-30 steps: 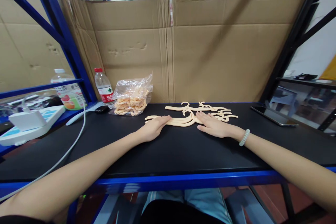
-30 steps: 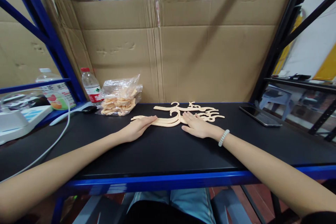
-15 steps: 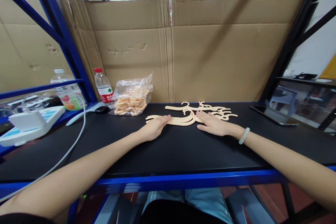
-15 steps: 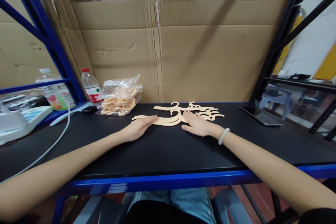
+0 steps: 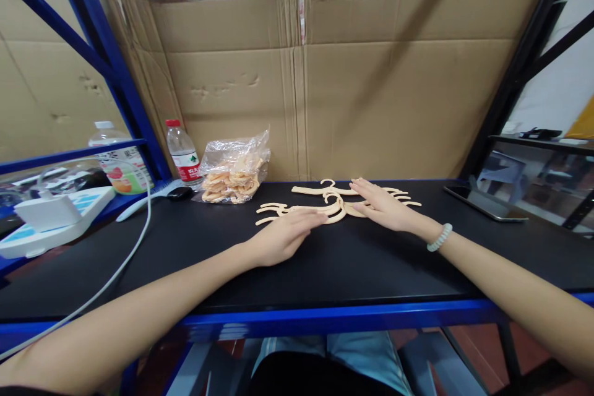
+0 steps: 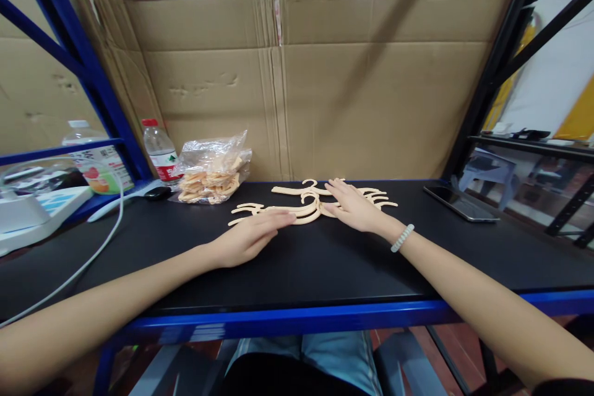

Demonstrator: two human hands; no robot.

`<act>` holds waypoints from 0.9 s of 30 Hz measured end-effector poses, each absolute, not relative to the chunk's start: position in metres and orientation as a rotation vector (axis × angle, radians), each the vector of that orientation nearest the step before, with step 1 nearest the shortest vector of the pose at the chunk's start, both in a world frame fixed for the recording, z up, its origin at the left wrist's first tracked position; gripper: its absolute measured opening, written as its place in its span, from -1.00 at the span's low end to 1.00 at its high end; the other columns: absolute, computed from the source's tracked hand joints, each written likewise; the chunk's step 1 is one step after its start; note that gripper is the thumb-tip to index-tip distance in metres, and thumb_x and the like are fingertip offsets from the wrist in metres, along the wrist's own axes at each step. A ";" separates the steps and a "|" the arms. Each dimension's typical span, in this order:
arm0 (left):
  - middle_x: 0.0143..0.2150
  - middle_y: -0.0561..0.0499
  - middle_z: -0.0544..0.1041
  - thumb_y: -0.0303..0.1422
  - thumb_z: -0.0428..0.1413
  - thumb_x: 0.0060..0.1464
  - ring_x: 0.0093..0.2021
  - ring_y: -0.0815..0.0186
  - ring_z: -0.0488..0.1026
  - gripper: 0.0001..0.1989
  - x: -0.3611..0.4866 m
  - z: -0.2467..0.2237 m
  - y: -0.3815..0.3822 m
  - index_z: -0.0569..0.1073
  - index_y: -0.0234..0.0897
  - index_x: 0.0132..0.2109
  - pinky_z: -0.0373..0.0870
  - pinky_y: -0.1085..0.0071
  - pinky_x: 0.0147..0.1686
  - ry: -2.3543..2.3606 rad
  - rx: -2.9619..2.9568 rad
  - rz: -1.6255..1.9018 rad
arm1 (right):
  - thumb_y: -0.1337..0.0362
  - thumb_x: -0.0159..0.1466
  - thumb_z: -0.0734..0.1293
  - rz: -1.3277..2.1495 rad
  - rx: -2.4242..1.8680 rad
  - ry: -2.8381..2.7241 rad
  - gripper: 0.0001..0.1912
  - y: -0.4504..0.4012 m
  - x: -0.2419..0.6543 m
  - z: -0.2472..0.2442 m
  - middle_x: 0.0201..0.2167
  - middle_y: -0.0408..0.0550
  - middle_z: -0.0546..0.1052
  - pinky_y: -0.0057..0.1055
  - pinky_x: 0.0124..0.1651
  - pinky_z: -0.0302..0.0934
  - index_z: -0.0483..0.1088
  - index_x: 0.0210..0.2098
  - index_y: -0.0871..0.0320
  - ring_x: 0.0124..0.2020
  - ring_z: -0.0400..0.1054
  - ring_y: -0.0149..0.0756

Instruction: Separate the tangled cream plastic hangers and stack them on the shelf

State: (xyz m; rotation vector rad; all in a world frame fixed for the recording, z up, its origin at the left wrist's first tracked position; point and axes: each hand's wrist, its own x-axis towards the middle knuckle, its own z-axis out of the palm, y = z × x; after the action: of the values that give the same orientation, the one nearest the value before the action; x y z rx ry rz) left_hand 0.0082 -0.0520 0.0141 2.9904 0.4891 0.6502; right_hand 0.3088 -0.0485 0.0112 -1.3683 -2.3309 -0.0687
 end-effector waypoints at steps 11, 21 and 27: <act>0.27 -0.09 0.25 -0.29 -0.11 0.28 0.27 0.16 0.16 -0.59 0.009 0.018 -0.067 0.26 -0.20 0.23 0.12 0.18 0.24 0.489 2.940 0.349 | 0.12 0.26 0.12 -0.268 -1.279 -1.999 -0.63 -0.051 0.322 0.036 -0.17 0.03 0.52 -0.12 0.01 0.21 0.46 -0.14 0.13 -0.09 0.35 -0.08; 0.27 -0.10 0.25 -0.25 -0.11 0.27 0.27 0.15 0.16 -0.60 0.007 0.015 -0.062 0.27 -0.19 0.21 0.12 0.18 0.24 0.541 2.927 0.355 | 0.19 0.19 0.15 -0.309 -1.406 -1.849 -0.68 -0.050 0.342 0.046 -0.26 0.00 0.55 -0.16 -0.06 0.26 0.50 -0.28 0.13 -0.16 0.40 -0.10; 0.23 -0.10 0.30 -0.29 -0.11 0.28 0.23 0.19 0.23 -0.63 0.007 0.016 -0.064 0.30 -0.20 0.18 0.17 0.23 0.21 0.491 2.959 0.378 | 0.20 0.18 0.17 -0.315 -1.434 -1.809 -0.69 -0.047 0.347 0.046 -0.29 -0.01 0.57 -0.21 -0.10 0.29 0.52 -0.30 0.14 -0.21 0.44 -0.13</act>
State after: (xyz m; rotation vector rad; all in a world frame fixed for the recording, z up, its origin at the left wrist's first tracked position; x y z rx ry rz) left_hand 0.0070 -0.0639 0.0157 2.9590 0.4914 0.3781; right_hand 0.3467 -0.0470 0.0462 -1.4341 -1.8088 -0.3151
